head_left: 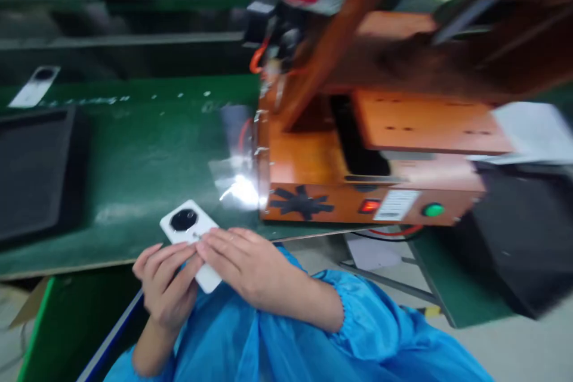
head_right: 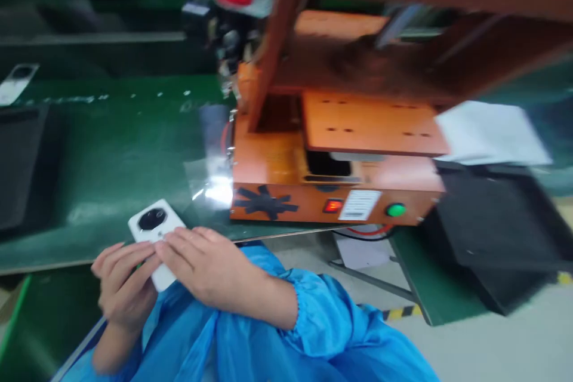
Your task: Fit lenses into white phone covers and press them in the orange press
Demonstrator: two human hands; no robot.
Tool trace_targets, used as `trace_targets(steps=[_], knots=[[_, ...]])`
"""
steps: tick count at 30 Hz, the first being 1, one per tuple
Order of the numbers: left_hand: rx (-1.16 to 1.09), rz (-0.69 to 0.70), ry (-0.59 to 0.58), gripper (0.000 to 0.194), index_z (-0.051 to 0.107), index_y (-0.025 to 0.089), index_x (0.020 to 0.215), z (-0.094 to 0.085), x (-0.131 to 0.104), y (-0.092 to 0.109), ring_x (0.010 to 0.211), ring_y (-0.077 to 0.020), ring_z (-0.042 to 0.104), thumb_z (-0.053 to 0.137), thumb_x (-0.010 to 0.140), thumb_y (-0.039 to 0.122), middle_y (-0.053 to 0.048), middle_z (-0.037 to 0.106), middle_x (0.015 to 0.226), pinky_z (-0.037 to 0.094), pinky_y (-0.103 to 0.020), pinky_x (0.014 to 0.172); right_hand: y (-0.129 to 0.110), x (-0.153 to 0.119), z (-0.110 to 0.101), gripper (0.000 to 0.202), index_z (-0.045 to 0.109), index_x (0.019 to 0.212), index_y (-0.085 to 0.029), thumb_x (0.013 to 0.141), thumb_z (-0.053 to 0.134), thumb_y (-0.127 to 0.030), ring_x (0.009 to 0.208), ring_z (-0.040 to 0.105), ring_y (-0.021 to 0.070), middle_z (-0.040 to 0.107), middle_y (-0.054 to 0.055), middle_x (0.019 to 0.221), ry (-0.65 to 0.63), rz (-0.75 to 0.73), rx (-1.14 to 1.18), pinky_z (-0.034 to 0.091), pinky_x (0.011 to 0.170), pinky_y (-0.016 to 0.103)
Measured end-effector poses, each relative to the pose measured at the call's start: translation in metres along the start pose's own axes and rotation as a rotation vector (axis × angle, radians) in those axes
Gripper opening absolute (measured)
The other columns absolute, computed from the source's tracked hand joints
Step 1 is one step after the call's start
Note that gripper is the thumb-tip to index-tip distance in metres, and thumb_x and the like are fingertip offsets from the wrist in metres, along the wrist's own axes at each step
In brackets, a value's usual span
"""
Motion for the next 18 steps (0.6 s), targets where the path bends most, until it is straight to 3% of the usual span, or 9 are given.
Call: trace_targets(steps=[3,6,8,10,14,16,18], knots=[[-0.153,-0.090,0.000,0.045,0.073,0.035,0.133,-0.003,0.039,0.005,0.107,-0.0347,0.071,0.080,0.090,0.025,-0.009,0.078,0.109,0.053,-0.058,0.095,0.007,-0.016,-0.052,0.033,0.069,0.134,-0.009,0.111,0.047,-0.017,0.132,0.070,0.0209,0.076,0.012,0.136,0.231,-0.014,-0.042,0.060,0.103,0.033],[-0.523,-0.312,-0.002,0.064,0.059,0.033,0.152,0.008,0.086,0.008,0.109,-0.0308,0.069,0.078,0.092,0.043,-0.010,0.071,0.124,0.058,-0.051,0.093,0.013,-0.059,-0.104,0.034,0.073,0.117,-0.012,0.112,0.041,-0.017,0.137,0.068,0.0211,0.081,0.011,0.126,0.434,-0.003,-0.102,0.061,0.103,0.035],[-0.744,-0.429,-0.094,0.059,0.059,0.031,0.151,0.033,0.119,0.018,0.104,-0.0238,0.070,0.076,0.095,0.040,-0.008,0.071,0.125,0.061,-0.040,0.086,0.018,-0.092,-0.125,0.030,0.073,0.113,-0.009,0.111,0.044,-0.015,0.139,0.067,0.0228,0.082,0.015,0.119,0.492,0.050,-0.230,0.061,0.104,0.037],[-0.881,-0.532,-0.279,0.054,0.062,0.026,0.145,0.072,0.150,0.032,0.101,-0.0203,0.072,0.077,0.094,0.038,-0.008,0.073,0.124,0.062,-0.033,0.083,0.028,-0.123,-0.137,0.025,0.073,0.115,-0.007,0.107,0.050,-0.012,0.136,0.069,0.0247,0.082,0.018,0.117,0.529,0.131,-0.393,0.061,0.103,0.039],[-1.221,-0.597,-0.662,0.071,0.061,0.015,0.142,0.153,0.199,0.082,0.101,-0.0239,0.074,0.087,0.082,0.043,-0.016,0.075,0.126,0.063,-0.034,0.079,0.049,-0.170,-0.159,0.032,0.073,0.126,-0.009,0.096,0.063,-0.004,0.125,0.076,0.0291,0.079,0.019,0.126,0.675,0.274,-0.639,0.062,0.099,0.042],[-1.368,-0.561,-0.753,0.071,0.063,0.014,0.138,0.178,0.219,0.111,0.107,-0.0271,0.074,0.090,0.078,0.041,-0.018,0.073,0.132,0.062,-0.032,0.077,0.059,-0.179,-0.164,0.044,0.071,0.134,-0.013,0.093,0.065,-0.001,0.123,0.076,0.0298,0.078,0.017,0.130,0.687,0.314,-0.725,0.063,0.098,0.042],[-1.490,-0.544,-0.762,0.063,0.067,0.014,0.129,0.194,0.234,0.134,0.112,-0.0297,0.074,0.091,0.077,0.039,-0.018,0.073,0.133,0.062,-0.032,0.077,0.068,-0.183,-0.167,0.050,0.069,0.139,-0.016,0.092,0.063,0.000,0.122,0.077,0.0297,0.079,0.016,0.130,0.676,0.326,-0.770,0.064,0.096,0.041]])
Point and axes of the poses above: each hand's wrist, its own x-axis towards the middle knuckle, its own z-axis out of the palm, y = z × x, the point moved 10 cm from there along x, towards the middle knuckle
